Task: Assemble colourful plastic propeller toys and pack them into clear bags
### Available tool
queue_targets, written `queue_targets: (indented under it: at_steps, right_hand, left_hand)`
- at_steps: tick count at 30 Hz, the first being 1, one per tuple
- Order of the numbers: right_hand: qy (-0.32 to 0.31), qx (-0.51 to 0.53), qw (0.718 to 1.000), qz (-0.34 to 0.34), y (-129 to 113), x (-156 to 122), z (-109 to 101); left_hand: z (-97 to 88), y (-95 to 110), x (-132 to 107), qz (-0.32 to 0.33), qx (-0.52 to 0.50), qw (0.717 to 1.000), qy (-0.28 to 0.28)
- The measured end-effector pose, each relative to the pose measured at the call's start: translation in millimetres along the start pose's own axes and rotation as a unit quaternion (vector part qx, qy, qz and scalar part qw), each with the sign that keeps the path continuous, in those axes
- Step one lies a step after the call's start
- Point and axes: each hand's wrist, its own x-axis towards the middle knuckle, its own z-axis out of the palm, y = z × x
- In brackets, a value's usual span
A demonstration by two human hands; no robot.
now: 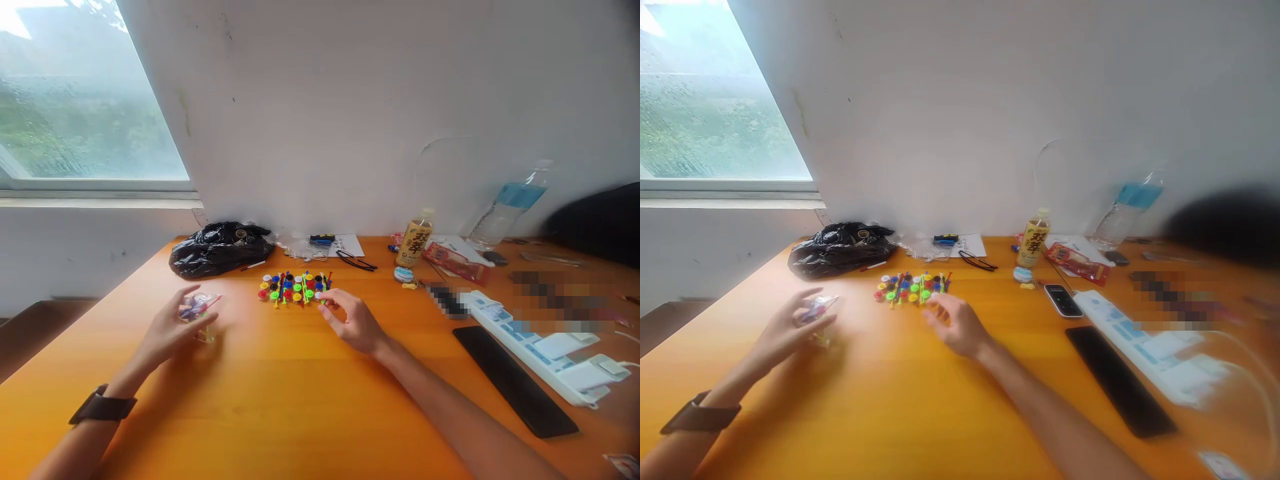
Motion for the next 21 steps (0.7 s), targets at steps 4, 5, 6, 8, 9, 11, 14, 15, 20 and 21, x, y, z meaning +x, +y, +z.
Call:
queue_targets:
  at_steps: [4, 5, 6, 8, 9, 11, 14, 15, 20, 21]
  right_hand:
    - [-0.141, 0.286, 0.934, 0.163, -20.8, -10.1, 20.4]
    - [-0.169, 0.356, 0.899, 0.191, -25.1, -11.8, 24.9]
    - [-0.190, 0.413, 0.866, 0.207, -28.4, -12.9, 28.2]
    - [-0.211, 0.479, 0.828, 0.204, -31.1, -12.9, 30.3]
    - [-0.209, 0.491, 0.823, 0.193, -30.0, -11.8, 29.1]
    - [-0.194, 0.487, 0.831, 0.186, -23.0, -8.0, 23.0]
    - [-0.169, 0.455, 0.844, 0.227, -4.9, -1.2, 10.1]
    - [-0.155, 0.449, 0.846, 0.244, 1.2, 0.8, 6.2]
    - [-0.137, 0.440, 0.852, 0.248, 19.0, 5.2, -6.3]
    - [-0.154, 0.438, 0.852, 0.242, 21.0, 5.4, -9.3]
  left_hand:
    - [45.4, 49.7, -41.3, 0.024, -0.141, 0.987, -0.080]
    - [57.0, 62.0, -49.6, 0.045, -0.153, 0.983, -0.086]
    - [68.2, 73.7, -56.4, 0.065, -0.164, 0.980, -0.094]
    - [87.4, 93.5, -65.2, 0.088, -0.210, 0.965, -0.128]
    - [94.7, 100.9, -67.3, 0.090, -0.242, 0.955, -0.145]
    - [103.7, 110.5, -67.9, 0.089, -0.311, 0.933, -0.159]
    - [103.9, 113.8, -63.2, 0.067, -0.357, 0.920, -0.149]
    - [101.5, 113.2, -61.0, 0.053, -0.355, 0.921, -0.150]
    - [87.0, 111.4, -53.2, 0.007, -0.326, 0.931, -0.163]
    - [84.9, 111.6, -52.7, 0.003, -0.323, 0.932, -0.164]
